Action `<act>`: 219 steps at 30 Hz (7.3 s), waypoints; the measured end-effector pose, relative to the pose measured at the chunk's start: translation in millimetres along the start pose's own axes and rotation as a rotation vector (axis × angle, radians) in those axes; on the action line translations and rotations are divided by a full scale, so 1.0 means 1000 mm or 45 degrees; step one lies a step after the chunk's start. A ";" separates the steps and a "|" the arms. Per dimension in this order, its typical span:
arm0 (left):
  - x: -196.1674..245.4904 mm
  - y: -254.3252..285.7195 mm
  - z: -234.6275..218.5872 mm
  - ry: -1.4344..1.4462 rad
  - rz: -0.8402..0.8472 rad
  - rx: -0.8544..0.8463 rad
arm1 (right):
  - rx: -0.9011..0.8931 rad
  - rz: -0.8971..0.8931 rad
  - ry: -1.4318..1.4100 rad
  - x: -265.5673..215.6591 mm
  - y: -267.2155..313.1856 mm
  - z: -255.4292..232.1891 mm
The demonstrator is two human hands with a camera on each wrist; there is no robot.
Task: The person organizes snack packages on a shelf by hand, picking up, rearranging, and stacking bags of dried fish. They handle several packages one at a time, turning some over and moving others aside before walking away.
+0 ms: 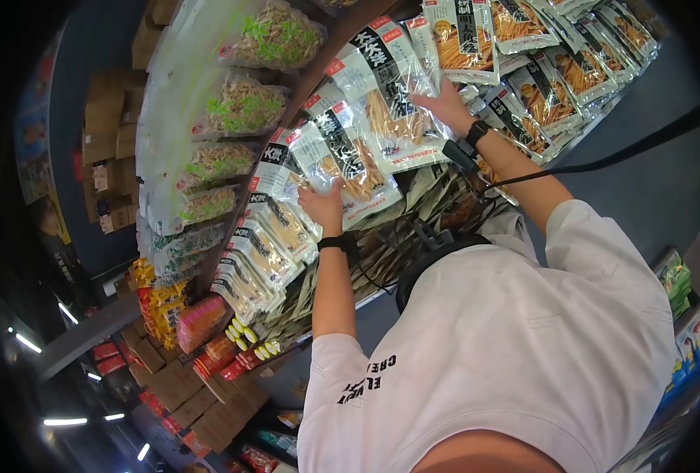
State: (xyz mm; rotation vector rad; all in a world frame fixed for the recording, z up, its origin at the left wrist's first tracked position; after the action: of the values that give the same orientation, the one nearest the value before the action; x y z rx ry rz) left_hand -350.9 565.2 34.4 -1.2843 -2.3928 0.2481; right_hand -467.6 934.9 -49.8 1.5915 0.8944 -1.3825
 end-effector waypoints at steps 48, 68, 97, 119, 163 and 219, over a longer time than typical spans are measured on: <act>-0.089 -0.054 0.046 1.172 -0.751 -0.446 | -0.837 0.115 0.258 -0.027 0.031 0.164; -0.131 -0.053 0.081 1.048 -0.393 -0.103 | -0.636 0.055 0.347 0.014 0.012 0.155; -0.069 -0.056 0.080 1.761 -0.935 -0.635 | -0.664 0.023 0.708 -0.016 0.027 0.151; -0.082 -0.068 -0.018 0.702 -0.187 0.230 | -0.799 0.057 0.666 -0.012 0.025 0.150; 0.095 -0.020 0.019 0.156 0.469 -0.262 | -0.443 -0.231 0.564 -0.027 -0.001 0.120; -0.019 -0.029 0.016 0.246 0.512 -0.020 | -0.352 -1.388 1.542 -0.079 0.090 0.203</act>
State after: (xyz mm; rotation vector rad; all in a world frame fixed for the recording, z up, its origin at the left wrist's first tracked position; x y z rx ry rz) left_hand -370.4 533.2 24.9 -1.7075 -1.9660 0.2092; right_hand -479.5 713.4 29.6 1.6856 2.8168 -0.6321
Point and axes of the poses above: each hand's wrist, its own y-axis away from the middle knuckle, its own z-axis out of the palm, x = y × z, the point moved 9 cm from there along -y, towards the middle knuckle, and after that the axes turned 15 degrees about x, right-handed, at the moved point
